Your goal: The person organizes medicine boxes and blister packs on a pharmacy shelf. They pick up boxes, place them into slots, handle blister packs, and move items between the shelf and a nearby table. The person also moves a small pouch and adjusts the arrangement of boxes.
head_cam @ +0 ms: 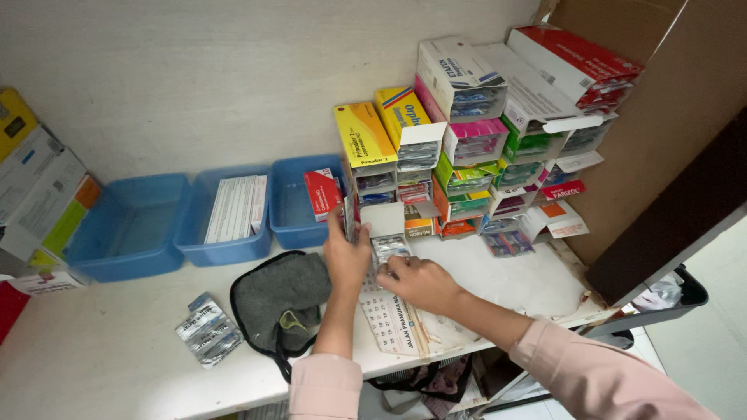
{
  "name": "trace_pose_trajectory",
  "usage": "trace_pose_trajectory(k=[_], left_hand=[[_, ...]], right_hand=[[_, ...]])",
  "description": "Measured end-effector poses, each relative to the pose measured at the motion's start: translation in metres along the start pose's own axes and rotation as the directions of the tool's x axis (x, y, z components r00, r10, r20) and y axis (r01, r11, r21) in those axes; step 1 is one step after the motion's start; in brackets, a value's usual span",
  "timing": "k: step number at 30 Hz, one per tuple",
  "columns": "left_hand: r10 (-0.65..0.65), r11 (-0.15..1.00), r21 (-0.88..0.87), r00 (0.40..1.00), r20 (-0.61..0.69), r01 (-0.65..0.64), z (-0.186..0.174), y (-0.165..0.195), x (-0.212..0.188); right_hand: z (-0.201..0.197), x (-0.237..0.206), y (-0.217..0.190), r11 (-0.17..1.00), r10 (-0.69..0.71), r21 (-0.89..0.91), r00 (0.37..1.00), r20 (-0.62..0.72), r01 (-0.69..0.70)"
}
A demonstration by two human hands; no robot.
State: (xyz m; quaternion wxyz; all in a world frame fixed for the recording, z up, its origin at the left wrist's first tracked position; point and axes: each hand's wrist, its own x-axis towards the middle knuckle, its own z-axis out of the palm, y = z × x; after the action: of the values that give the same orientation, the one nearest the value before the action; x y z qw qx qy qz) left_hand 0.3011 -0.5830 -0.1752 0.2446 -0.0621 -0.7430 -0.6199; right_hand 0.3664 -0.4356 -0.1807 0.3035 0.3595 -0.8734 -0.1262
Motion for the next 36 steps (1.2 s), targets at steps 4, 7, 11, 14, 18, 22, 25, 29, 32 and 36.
trace_pose_trajectory(k=[4, 7, 11, 14, 18, 22, 25, 29, 32, 36], left_hand=[[0.035, 0.999, -0.016, 0.999, -0.019, -0.035, 0.002, -0.001, 0.0], [0.034, 0.999, -0.003, 0.999, -0.024, -0.035, 0.003, -0.003, 0.001], [0.05, 0.999, 0.01, 0.998, -0.024, -0.05, 0.003, -0.005, 0.001], [0.047, 0.998, 0.037, 0.999, -0.024, -0.046, 0.003, -0.006, 0.002], [0.06, 0.998, -0.007, 0.998, -0.013, -0.06, 0.005, -0.006, 0.002], [0.057, 0.998, -0.008, 0.998, -0.014, -0.057, 0.004, -0.005, 0.001], [0.033, 0.999, -0.002, 0.999, -0.008, -0.033, 0.003, -0.004, 0.0], [0.052, 0.999, 0.006, 0.999, -0.012, -0.052, 0.001, -0.003, 0.001], [0.052, 0.998, 0.028, 0.999, -0.01, -0.051, -0.001, -0.002, 0.001], [0.023, 0.999, -0.034, 1.0, -0.003, -0.023, -0.002, 0.0, 0.0]], right_hand=[[0.001, 0.014, 0.006, 1.0, -0.001, -0.005, 1.0, -0.006, 0.001], [0.0, 0.021, 0.01, 1.0, 0.014, 0.011, 0.999, -0.033, -0.014], [0.0, 0.015, 0.011, 0.998, -0.005, 0.064, 0.999, -0.041, 0.008], [-0.001, 0.009, 0.013, 0.998, -0.008, 0.066, 1.0, -0.009, 0.009], [0.003, 0.013, 0.012, 0.997, 0.076, 0.015, 0.995, -0.068, -0.075], [0.011, 0.021, -0.004, 0.981, 0.19, 0.025, 0.974, 0.125, -0.195], [0.012, 0.018, -0.01, 0.937, 0.291, 0.152, 0.945, 0.149, -0.313], [0.007, 0.011, -0.008, 0.927, 0.293, 0.142, 0.907, 0.303, -0.347], [0.0, 0.011, -0.011, 0.866, 0.366, 0.226, 0.873, 0.323, -0.446], [0.001, 0.018, -0.027, 0.783, 0.529, 0.226, 0.812, 0.245, -0.579]])
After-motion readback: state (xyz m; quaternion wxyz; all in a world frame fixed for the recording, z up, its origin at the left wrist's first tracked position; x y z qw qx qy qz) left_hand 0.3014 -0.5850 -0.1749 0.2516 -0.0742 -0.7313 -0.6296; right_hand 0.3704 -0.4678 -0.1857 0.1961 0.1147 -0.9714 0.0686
